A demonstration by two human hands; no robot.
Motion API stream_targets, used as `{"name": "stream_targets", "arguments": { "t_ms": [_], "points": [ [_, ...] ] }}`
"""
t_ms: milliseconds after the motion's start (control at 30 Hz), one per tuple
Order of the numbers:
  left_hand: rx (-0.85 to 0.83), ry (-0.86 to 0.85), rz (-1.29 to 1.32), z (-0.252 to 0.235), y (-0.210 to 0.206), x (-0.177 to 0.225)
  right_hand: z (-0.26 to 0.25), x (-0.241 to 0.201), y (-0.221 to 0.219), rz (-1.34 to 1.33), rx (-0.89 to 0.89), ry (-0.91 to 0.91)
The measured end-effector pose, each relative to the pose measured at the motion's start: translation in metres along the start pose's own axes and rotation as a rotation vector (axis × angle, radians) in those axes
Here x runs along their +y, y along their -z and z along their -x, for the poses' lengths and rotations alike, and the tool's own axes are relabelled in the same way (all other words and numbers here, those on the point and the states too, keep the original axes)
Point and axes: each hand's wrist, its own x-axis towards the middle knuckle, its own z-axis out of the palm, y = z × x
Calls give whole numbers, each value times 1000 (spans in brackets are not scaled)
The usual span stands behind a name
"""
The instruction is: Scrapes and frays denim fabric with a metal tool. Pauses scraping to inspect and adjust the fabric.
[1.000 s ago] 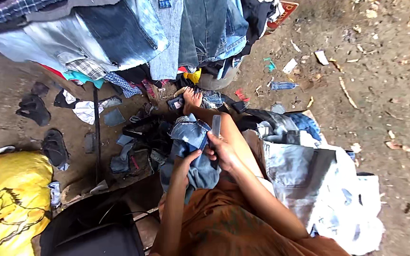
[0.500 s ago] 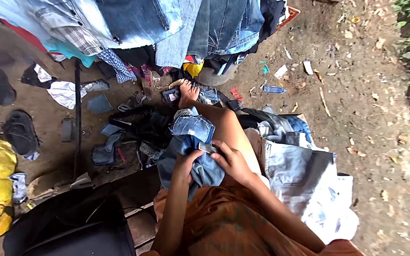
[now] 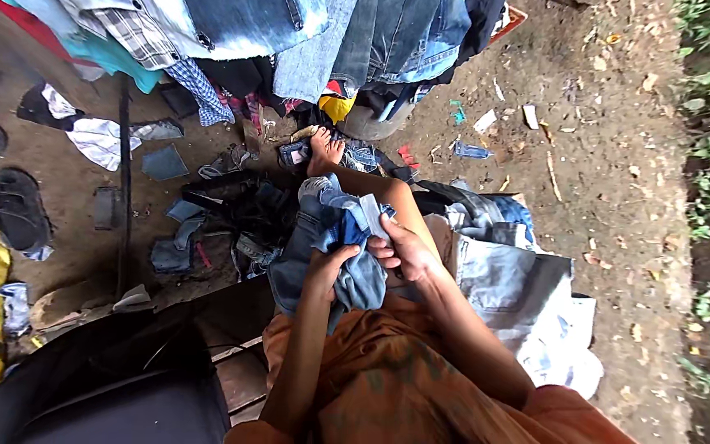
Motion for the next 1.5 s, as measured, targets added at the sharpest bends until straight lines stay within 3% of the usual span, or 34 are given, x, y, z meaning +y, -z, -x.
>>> {"name": "stream_targets", "arguments": {
  "t_ms": [100,167,267,367,433,533,700,833,967,1133,1300,1367,1500],
  "points": [
    [-6,26,13,-2,2,2,-2,-3,16,-58,-133,-119],
    [17,39,10,-2,2,5,6,-2,19,29,-27,-56],
    [26,39,12,-2,1,7,26,5,14,528,318,341],
    [6,45,4,0,1,7,36,20,18,1131,401,733],
    [-6,41,2,1,1,6,34,23,12,1363,352,849],
    [-31,40,2,4,1,7,22,28,9,1522,294,861],
    [-51,54,-15,1,1,6,17,35,16,1483,356,888],
    [-29,55,-24,1,-1,6,24,24,28,1278,504,937],
    [-15,49,-22,-1,0,5,33,12,35,1066,394,826],
    [1,64,6,-1,-1,6,40,22,25,1316,302,700],
    [-13,79,38,-1,2,7,29,34,23,1498,367,788],
    [-12,75,37,-1,2,7,24,36,27,1395,416,846],
    [-2,74,27,-1,2,7,33,19,32,909,333,713]
  ]
}}
